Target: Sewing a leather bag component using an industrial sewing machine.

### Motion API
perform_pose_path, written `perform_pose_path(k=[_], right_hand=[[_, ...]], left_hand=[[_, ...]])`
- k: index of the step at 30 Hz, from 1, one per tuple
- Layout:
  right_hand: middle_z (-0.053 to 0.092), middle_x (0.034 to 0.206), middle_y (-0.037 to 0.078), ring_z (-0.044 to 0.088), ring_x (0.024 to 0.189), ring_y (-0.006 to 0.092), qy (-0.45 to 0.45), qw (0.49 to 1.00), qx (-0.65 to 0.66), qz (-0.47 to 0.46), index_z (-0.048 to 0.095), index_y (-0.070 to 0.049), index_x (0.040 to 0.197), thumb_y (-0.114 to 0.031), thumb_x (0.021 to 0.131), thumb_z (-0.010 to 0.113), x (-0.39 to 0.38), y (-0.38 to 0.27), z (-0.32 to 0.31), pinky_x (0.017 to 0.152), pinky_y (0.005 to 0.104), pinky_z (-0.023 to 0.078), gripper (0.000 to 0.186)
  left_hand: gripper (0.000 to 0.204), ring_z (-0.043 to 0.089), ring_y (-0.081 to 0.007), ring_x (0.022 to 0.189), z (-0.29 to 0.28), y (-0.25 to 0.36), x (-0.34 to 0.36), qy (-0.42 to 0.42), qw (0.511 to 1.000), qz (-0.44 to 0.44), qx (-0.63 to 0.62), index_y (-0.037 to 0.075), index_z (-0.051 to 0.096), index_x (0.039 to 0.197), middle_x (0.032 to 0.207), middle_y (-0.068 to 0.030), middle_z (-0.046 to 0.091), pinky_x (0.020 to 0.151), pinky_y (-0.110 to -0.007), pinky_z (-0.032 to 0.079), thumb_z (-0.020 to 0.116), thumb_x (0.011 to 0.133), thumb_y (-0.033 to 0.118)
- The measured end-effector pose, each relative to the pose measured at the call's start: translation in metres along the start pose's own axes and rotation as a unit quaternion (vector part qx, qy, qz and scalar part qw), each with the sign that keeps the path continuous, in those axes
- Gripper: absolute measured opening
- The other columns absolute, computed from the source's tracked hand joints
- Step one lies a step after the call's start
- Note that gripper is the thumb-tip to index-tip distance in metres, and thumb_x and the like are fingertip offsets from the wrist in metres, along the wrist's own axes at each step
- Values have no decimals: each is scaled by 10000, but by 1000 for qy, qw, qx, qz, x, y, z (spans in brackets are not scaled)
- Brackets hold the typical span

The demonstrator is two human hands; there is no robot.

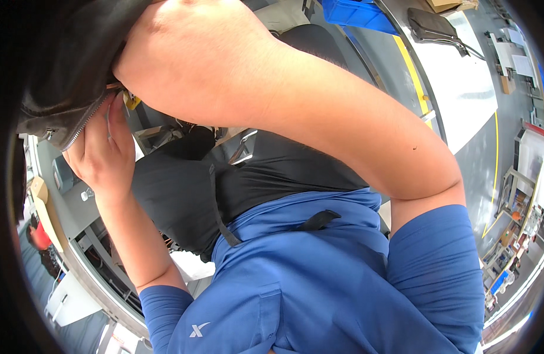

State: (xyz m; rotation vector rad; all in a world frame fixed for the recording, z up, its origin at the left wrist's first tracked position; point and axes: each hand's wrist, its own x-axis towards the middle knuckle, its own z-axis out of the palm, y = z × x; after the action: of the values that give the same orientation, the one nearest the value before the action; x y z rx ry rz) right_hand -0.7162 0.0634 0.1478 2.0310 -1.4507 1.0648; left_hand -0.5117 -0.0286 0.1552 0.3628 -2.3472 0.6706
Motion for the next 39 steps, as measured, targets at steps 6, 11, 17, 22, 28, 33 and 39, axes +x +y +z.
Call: perform_pose_path(k=[6, 11, 17, 22, 28, 33, 39], right_hand=[[660, 966, 164, 600, 1007, 333, 100, 995, -6, -23, 699, -9, 859, -139, 812, 598, 4, -3, 4, 1010, 462, 436, 172], [660, 948, 166, 601, 1012, 328, 30, 998, 45, 20, 693, -2, 848, -143, 793, 600, 0, -1, 6, 1032, 456, 427, 178], [665, 941, 161, 604, 1010, 326, 54, 998, 43, 8, 696, -8, 830, -148, 771, 606, -2, 1, 9, 1024, 452, 432, 177], [672, 927, 163, 605, 1000, 340, 41, 996, 73, 27, 698, -4, 837, -147, 775, 606, 1, -2, 4, 1020, 460, 432, 180], [666, 955, 185, 595, 1022, 359, -16, 998, 50, 16, 696, 4, 869, -143, 789, 595, 1, 0, -1, 1028, 474, 422, 196], [663, 959, 192, 588, 1036, 367, 63, 997, 40, -11, 696, 10, 872, -136, 792, 588, 2, -2, 0, 1032, 479, 415, 199], [665, 962, 179, 591, 1036, 360, 15, 998, 57, 10, 697, 6, 868, -141, 795, 591, -2, 1, 1, 1036, 471, 417, 195]], left_hand=[[169, 661, -281, 931, 6, -5, -5, 14, 1000, -1, -3, 55, 772, 980, 997, -75, 723, 848, -381, 509, 814, 824, 104], [162, 652, -278, 963, 7, -8, -10, 19, 1000, 1, 3, 45, 768, 985, 1014, -84, 722, 876, -381, 508, 805, 837, 100], [121, 676, -259, 922, 3, 1, -5, 41, 999, -28, -21, 54, 776, 948, 993, -72, 737, 873, -363, 520, 796, 832, 82], [131, 683, -259, 906, -11, 3, 2, -33, 999, -24, -34, 58, 783, 932, 976, -69, 745, 849, -356, 522, 809, 804, 69], [132, 684, -265, 891, -6, 5, 4, -13, 1000, -11, -10, 61, 783, 941, 970, -72, 743, 833, -356, 522, 804, 810, 56], [125, 687, -263, 872, -5, 7, 2, -7, 1000, -9, -1, 61, 784, 935, 964, -73, 742, 821, -359, 524, 806, 812, 62], [117, 687, -261, 869, -1, 4, -2, 4, 1000, 17, 22, 70, 787, 920, 956, -71, 739, 815, -357, 523, 819, 808, 85]])
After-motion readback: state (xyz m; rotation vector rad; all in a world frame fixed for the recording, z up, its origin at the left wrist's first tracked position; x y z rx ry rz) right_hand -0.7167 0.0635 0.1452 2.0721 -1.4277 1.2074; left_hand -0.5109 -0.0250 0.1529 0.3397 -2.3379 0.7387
